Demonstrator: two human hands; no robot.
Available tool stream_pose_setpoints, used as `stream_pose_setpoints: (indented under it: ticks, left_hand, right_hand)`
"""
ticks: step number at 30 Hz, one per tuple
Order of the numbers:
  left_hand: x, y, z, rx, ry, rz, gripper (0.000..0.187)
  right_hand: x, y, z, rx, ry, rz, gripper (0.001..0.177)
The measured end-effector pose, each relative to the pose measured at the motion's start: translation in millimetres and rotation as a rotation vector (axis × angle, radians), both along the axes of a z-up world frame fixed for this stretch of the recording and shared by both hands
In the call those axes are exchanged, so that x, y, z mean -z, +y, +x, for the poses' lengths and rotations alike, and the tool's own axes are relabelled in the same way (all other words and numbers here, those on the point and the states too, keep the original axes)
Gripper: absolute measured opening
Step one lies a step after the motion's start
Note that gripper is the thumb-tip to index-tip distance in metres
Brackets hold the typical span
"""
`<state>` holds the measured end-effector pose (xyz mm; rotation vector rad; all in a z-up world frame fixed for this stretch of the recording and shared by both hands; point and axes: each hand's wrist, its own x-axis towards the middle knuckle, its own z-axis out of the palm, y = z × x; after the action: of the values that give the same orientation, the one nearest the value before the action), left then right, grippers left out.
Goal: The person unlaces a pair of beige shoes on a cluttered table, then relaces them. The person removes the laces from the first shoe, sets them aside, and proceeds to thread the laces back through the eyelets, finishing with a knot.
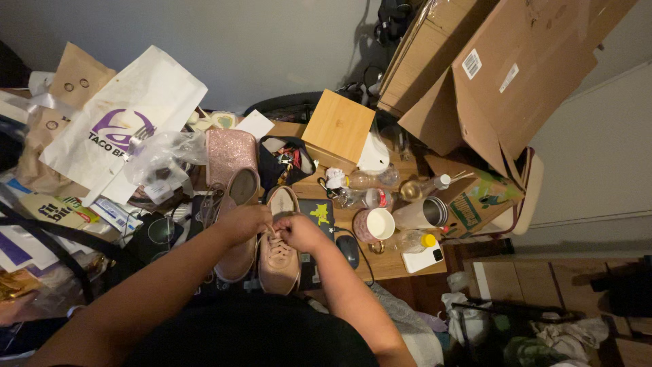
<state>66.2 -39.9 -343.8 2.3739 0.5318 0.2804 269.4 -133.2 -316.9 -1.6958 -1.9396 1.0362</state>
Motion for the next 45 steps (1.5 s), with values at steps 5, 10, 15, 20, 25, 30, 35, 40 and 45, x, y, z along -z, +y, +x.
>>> stream_pose_setpoints:
  ticks: [5,10,15,20,25,30,35,40,45]
  left_hand:
    - [0.3,0.8,-0.1,0.015,-0.006,0.02,0.011]
    - [3.6,1.8,0.0,-0.005,0.031,0.009,0.01]
    - [10.8,3.2,-0.1,-0.038,0.018,0.024,0.01]
    - [10.9,4.9,2.3,-0.013,0.028,-0.015,0.011]
    - [0.8,3.9,2.7,0.008,0.051,0.015,0.011]
    - [-9.2,3.0,2.8,0.002,0.051,-0.023,0.012]
    - [-3.4,2.3,3.2,-0.04,-0.042,-0.069,0.016]
    - [10.5,10.6,2.9,-0.037,0.019,-0.058,0.011]
    - [25.2,16.5,4.2,-0.009,-0.034,-0.07,0.011]
  right_hand:
    - [19.0,-3.0,8.6,0.044,-0.001,0.038,0.012]
    - [50.1,-5.8,13.5,0.37,0.367,-0.223,0.015]
    - [55.1,-9.4,41.4,0.463,1.09,-0.176,0.015]
    - [58.4,-28.3,44.8,0.784,1.855,-0.237,0.021]
    - [41.7,-14.3,53.5,0.623,1.206,-0.079,0.009]
    - [-11.6,3.1,38.0,0.415,0.678,0.225,0.011]
    - [-33.9,13.0,-3.6,0.136,0.297,0.021,0.017]
    - [-25.3,15.6,-9.4,-0.066,-0.197,0.107,0.02]
    - [-5.0,16.8,-6.0,-0.071,-0.189,0.004,0.022]
